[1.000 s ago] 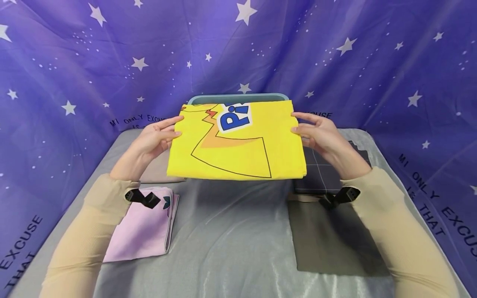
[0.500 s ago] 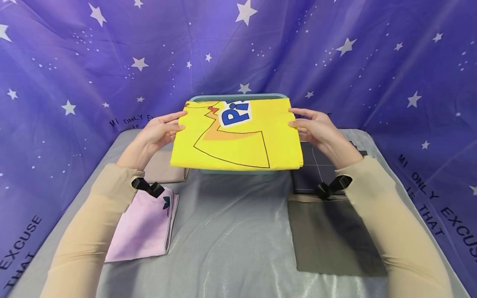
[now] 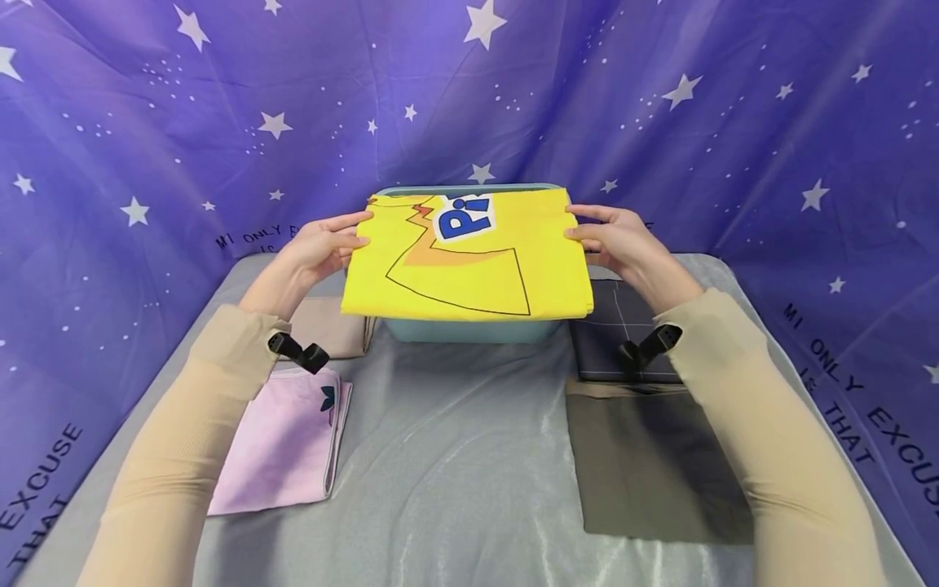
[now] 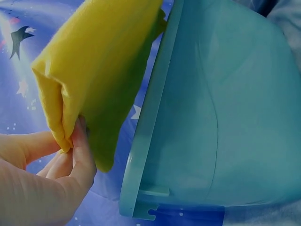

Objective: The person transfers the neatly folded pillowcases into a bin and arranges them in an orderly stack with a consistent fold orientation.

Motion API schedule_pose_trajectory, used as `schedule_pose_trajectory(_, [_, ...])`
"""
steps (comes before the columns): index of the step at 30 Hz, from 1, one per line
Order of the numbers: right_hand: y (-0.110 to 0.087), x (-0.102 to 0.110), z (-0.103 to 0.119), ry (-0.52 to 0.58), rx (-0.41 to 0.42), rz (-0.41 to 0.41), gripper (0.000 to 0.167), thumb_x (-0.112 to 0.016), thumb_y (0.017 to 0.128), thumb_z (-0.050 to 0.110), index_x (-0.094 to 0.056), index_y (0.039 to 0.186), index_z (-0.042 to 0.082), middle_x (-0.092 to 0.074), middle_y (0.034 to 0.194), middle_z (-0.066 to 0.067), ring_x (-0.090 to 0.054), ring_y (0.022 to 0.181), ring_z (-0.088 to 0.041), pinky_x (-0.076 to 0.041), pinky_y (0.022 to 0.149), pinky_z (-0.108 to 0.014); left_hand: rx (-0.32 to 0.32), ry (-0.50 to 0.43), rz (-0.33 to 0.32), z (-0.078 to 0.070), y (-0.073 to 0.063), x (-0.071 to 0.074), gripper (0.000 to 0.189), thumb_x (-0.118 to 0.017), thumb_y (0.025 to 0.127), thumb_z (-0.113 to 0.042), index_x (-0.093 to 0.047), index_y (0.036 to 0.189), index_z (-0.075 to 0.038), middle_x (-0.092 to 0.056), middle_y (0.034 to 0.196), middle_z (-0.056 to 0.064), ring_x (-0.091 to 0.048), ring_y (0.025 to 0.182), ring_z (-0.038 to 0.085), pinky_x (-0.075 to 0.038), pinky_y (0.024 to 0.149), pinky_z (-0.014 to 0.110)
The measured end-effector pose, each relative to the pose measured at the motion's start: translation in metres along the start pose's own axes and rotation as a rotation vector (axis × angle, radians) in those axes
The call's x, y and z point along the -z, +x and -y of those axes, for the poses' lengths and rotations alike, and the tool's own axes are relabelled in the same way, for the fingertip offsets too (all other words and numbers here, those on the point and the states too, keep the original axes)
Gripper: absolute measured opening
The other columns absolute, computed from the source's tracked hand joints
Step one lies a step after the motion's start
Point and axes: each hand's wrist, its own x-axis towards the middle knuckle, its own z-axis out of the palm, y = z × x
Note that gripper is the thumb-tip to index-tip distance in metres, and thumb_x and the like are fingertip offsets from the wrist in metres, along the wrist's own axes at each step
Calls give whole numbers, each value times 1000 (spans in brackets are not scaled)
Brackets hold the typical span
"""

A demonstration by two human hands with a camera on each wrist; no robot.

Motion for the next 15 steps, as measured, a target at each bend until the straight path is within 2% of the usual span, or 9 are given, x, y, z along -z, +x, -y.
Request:
schedule_pose_trajectory(10, [10,1,3,16,11,11,75,-68,73,-1,-31,138,8,-67,82,2,-65,74,-14,-52,63,-28,5,24,-8,-2,15,2,49,-53,82,8,-49,128,-11,-49,127,9,-61,85,15,-47,82,29])
schedule_pose_trajectory(15, [16,1,6,4,4,4,73,-66,75,-2,-30,138,9,-67,80,2,-65,72,-14,-52,61,-28,-2,44,-21,-4,21,2,50,-52,82,9,-49,128,-11,-47,129,9,-60,85,15,-47,83,29])
